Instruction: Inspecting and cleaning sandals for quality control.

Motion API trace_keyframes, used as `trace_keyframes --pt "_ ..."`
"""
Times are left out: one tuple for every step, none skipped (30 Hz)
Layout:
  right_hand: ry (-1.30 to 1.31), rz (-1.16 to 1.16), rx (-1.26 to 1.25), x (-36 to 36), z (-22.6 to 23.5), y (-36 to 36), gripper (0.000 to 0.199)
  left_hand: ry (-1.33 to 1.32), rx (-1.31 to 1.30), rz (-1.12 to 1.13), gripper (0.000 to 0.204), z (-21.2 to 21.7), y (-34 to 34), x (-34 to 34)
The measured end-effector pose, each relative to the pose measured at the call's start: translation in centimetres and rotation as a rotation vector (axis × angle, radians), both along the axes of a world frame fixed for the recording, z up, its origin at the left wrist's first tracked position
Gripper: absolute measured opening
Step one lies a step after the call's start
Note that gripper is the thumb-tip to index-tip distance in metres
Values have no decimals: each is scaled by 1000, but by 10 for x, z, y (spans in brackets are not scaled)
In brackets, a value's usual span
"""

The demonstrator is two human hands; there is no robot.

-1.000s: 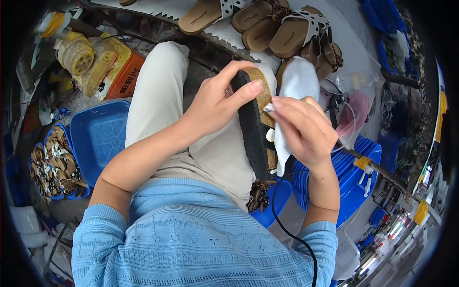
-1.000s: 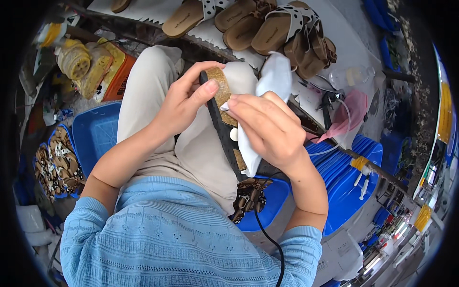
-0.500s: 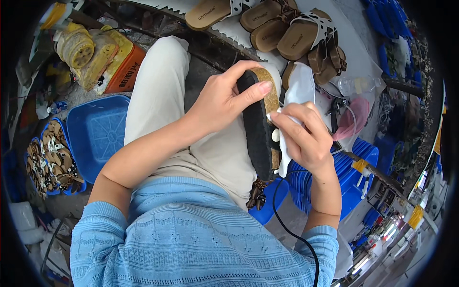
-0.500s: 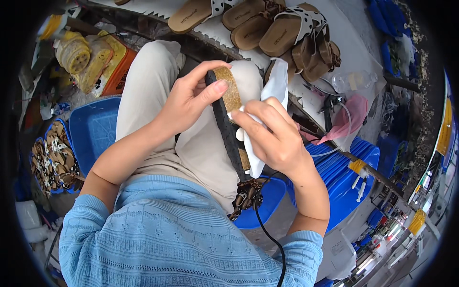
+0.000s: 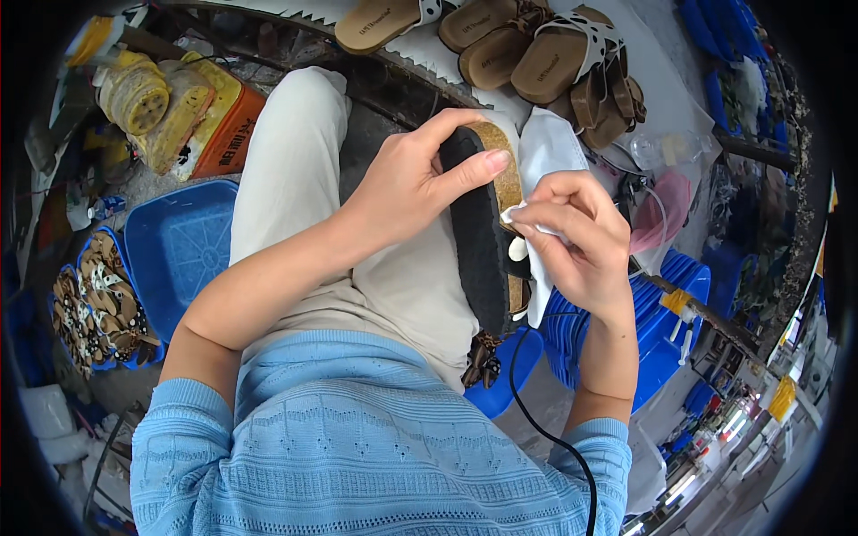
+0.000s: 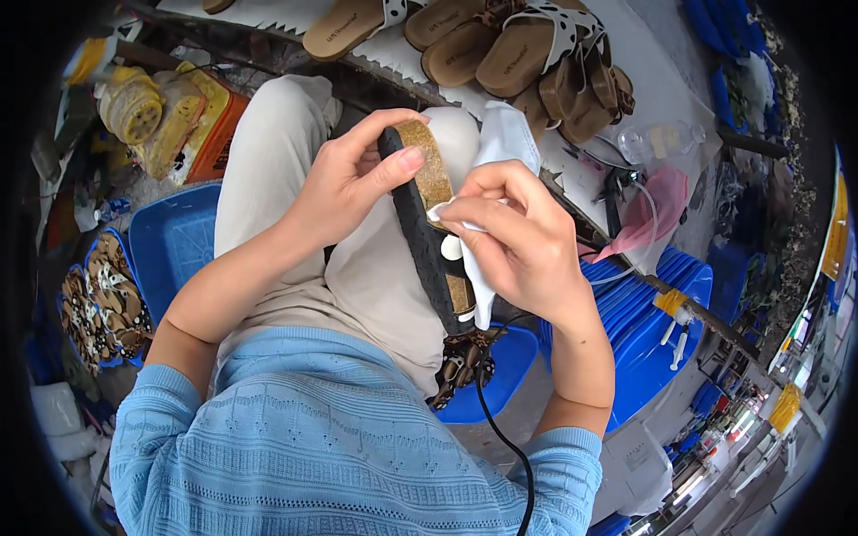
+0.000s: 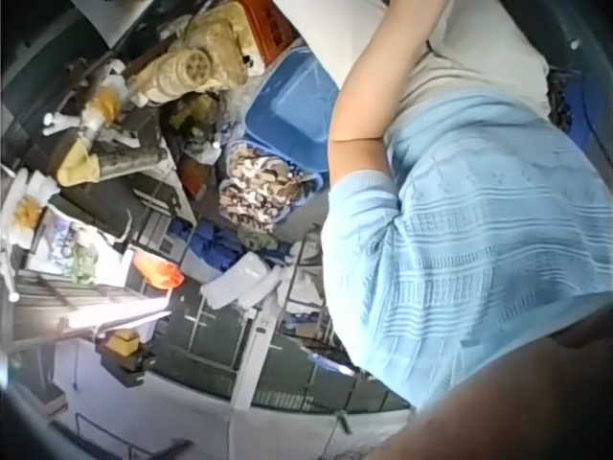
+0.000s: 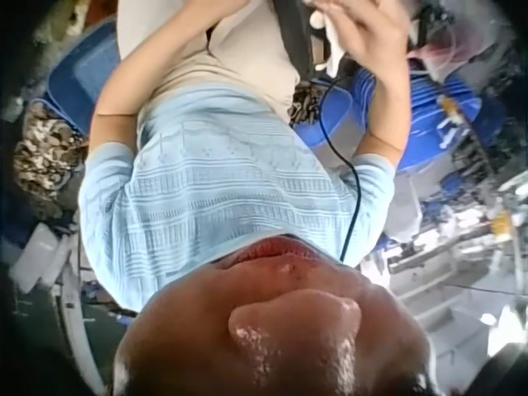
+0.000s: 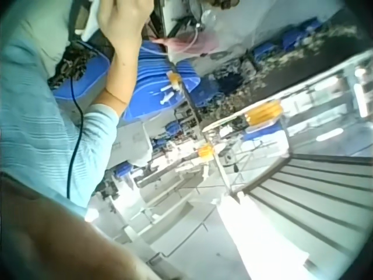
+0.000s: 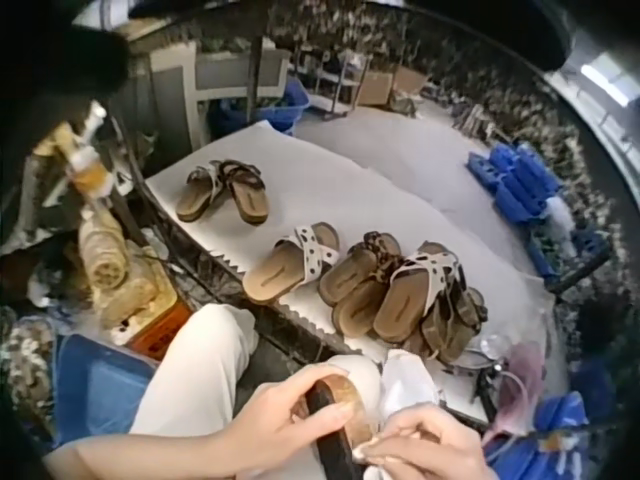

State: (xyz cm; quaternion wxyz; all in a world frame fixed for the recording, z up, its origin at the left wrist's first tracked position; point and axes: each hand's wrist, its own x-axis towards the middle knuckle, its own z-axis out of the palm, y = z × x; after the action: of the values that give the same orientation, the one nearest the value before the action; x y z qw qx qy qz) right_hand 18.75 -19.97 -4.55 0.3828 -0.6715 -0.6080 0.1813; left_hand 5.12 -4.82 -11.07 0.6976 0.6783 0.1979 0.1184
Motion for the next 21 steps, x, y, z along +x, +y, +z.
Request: trace_keyframes --pt "-29 -1 20 -1 2 3 20 12 3 -12 39 1 0 0" --pt "-57 -5 37 -3 4 6 20 13 -1 -15 39 1 -1 2" --pt "-102 -25 52 -6 5 11 18 5 -7 -9 39 2 -1 4" --pt "-101 -28 49 -5 5 7 18 0 -8 -6 39 1 -1 4" --pt "-106 6 23 -3 5 5 19 -5 -8 -1 39 0 -1 5" --pt "-112 40 -3 0 5 3 19 -5 -5 9 39 -3 0 2" --pt "-143 52 -31 1 6 1 19 -7 -2 19 38 -4 1 2" --pt "-141 48 -35 0 7 1 19 -5 -5 15 38 -4 0 3" --pt "-159 19 -4 -2 8 4 19 -8 -7 7 38 -2 -1 5" --pt "-176 -11 27 -4 7 8 19 -12 -10 0 38 -1 -2 7" --pt "-179 -9 102 -6 4 15 19 -13 -10 -3 38 0 -1 7" --pt "-181 -12 102 -5 5 14 19 10 -16 -8 38 2 -1 7" --pt "-188 28 57 -3 8 11 19 20 -19 -12 38 2 -2 6" --pt "-195 68 15 -1 10 9 20 28 -19 -16 38 1 -1 5" --pt "-153 80 -1 0 7 4 21 23 10 1 38 -2 -2 3" --pt "-158 78 1 0 8 4 21 16 24 6 38 -2 -2 0" --pt "-158 75 -38 2 10 2 22 5 37 11 38 -3 -2 0" --pt "-158 72 -77 4 13 0 23 42 19 24 37 -1 0 -1" --pt "-249 52 -73 15 16 -2 25 80 1 38 36 1 1 -3" --pt "-403 -47 -46 28 21 -3 21 -16 -40 74 36 4 1 -4" --pt "-608 -213 39 45 28 -7 25 -30 -10 92 38 0 3 -6"
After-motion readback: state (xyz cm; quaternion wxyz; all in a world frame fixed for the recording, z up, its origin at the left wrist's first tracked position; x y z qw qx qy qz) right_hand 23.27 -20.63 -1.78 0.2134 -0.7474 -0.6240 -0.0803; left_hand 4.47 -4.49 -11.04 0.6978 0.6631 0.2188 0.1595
